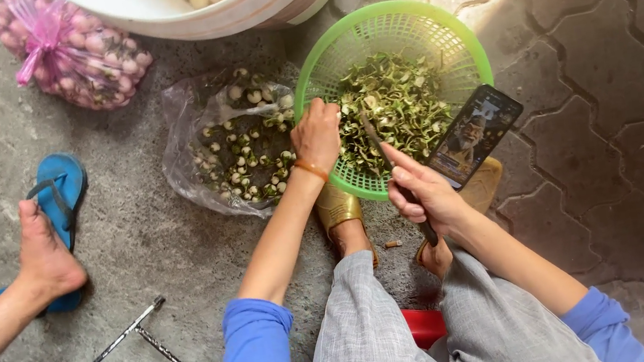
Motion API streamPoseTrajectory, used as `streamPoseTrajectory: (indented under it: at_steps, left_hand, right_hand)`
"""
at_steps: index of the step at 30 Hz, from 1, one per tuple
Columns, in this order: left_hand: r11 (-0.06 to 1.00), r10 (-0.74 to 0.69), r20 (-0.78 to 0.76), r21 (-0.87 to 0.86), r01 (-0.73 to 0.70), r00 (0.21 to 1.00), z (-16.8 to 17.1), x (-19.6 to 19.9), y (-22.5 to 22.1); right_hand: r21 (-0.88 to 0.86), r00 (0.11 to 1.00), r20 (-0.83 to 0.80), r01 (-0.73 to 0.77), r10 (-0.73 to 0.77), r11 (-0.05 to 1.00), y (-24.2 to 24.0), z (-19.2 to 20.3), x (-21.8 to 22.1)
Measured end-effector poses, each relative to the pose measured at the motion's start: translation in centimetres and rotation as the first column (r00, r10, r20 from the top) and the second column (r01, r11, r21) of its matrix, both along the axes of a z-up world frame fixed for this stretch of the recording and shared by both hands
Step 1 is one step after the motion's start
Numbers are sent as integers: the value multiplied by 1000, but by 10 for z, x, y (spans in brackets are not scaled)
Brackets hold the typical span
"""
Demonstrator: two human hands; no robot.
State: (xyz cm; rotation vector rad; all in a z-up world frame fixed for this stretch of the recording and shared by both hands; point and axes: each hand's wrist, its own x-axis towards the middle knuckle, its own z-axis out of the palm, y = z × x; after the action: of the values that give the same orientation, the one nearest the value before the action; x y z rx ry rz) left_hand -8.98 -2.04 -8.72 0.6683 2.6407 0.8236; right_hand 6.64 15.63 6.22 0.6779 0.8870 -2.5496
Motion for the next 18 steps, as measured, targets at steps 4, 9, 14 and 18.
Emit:
streamPoseTrajectory:
  at_steps: [4, 9, 14, 18]
  left_hand:
    - [954, -195, -428, -292, 70, 882, -42, 1, 14]
    - [959, -173, -177, -255, 125, 969, 11, -7, 7]
    - [576, -62, 780, 537, -616, 623, 101, 25, 6]
    - [344, -299, 891, 434, -833, 341, 106, 72, 9]
  right_hand:
    - [27, 999, 0, -42, 42, 999, 0, -6, 6]
    - [29, 999, -15, -51, 51, 998, 6, -12, 14]
    - [19, 993, -90, -77, 79, 997, 5, -7, 15]
    - [49, 985, -137, -100, 106, 994, 6, 9, 7]
